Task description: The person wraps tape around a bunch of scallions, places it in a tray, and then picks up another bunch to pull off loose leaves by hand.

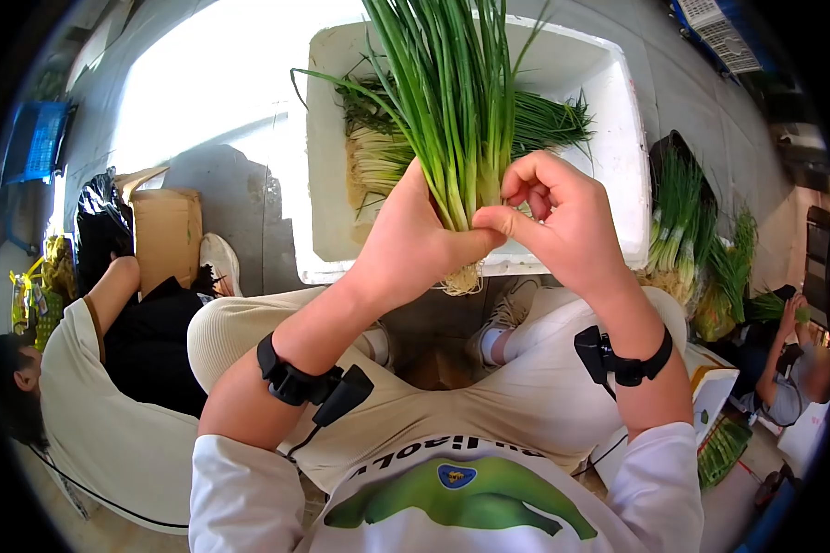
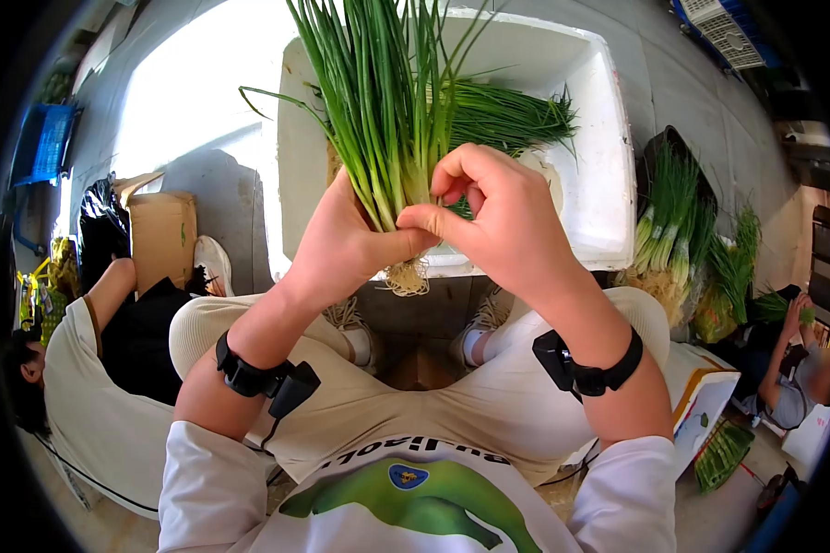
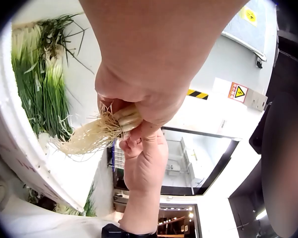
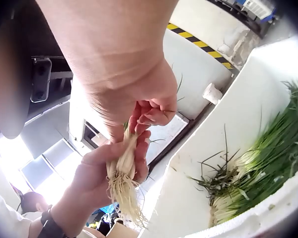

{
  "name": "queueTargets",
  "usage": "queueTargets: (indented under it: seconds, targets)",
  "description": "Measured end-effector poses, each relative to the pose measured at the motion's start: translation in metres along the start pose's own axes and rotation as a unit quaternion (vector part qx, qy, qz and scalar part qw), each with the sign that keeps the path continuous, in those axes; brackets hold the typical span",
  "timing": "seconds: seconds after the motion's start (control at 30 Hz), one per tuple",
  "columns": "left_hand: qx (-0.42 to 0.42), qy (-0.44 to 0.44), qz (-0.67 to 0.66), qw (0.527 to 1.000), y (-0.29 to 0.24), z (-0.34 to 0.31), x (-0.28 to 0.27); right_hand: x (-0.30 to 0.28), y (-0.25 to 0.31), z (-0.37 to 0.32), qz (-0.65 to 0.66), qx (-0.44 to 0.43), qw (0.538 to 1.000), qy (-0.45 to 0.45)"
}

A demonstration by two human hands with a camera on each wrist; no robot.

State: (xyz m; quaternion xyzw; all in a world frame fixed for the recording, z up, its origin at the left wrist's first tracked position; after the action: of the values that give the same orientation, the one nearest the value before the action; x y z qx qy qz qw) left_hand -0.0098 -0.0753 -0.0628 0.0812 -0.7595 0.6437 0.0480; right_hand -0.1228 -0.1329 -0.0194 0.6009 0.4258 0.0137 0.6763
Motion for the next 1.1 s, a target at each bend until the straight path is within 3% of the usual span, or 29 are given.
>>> queueTargets:
  seconds: [0.13, 0.43, 0.53, 0.6, 0.83, 0.9, 1.1]
  targets:
    - [0.002, 0.011, -0.021, 1.0, 0.002, -0.002, 0.003, -0.002, -0.007, -0.002, 0.009, 0.035, 0.999, 0.005]
    - [0.006, -0.012, 0.019, 1.0, 0.003, -0.001, 0.001, -0.012, 0.016, -0.009, -0.032, -0.076, 0.996, -0.032]
    - [0.005, -0.009, 0.026, 1.0, 0.002, -0.001, 0.001, -0.007, 0.0, -0.009, 0.057, -0.011, 0.998, 0.018]
    - [0.01, -0.022, -0.014, 1.0, -0.001, -0.002, 0.001, 0.0, -0.013, -0.011, 0.191, 0.043, 0.98, 0.043]
    - [-0.007, 0.035, -0.106, 0.994, -0.01, 0.0, 0.006, 0.001, -0.021, -0.006, 0.312, 0.031, 0.949, 0.031]
    - [-0.042, 0.026, -0.223, 0.974, 0.001, 0.0, 0.005, -0.002, -0.014, -0.006, 0.384, 0.025, 0.923, 0.008]
    - [-0.054, -0.044, -0.244, 0.967, -0.005, -0.003, -0.01, 0.005, -0.015, -0.01, 0.4, 0.032, 0.915, 0.054]
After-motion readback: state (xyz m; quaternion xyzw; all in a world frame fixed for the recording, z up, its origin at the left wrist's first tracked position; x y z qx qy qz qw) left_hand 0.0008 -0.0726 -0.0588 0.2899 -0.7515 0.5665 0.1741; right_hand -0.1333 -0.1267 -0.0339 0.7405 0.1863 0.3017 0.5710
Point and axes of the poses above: each hand's wrist, its own z-axis towards the middle knuckle, its own x-axis out of the palm, y = z × x, the point moved 9 cm from there along z, towards the middle knuckle, and after that the axes turned 2 degrees about x, right-handed, at the moved point
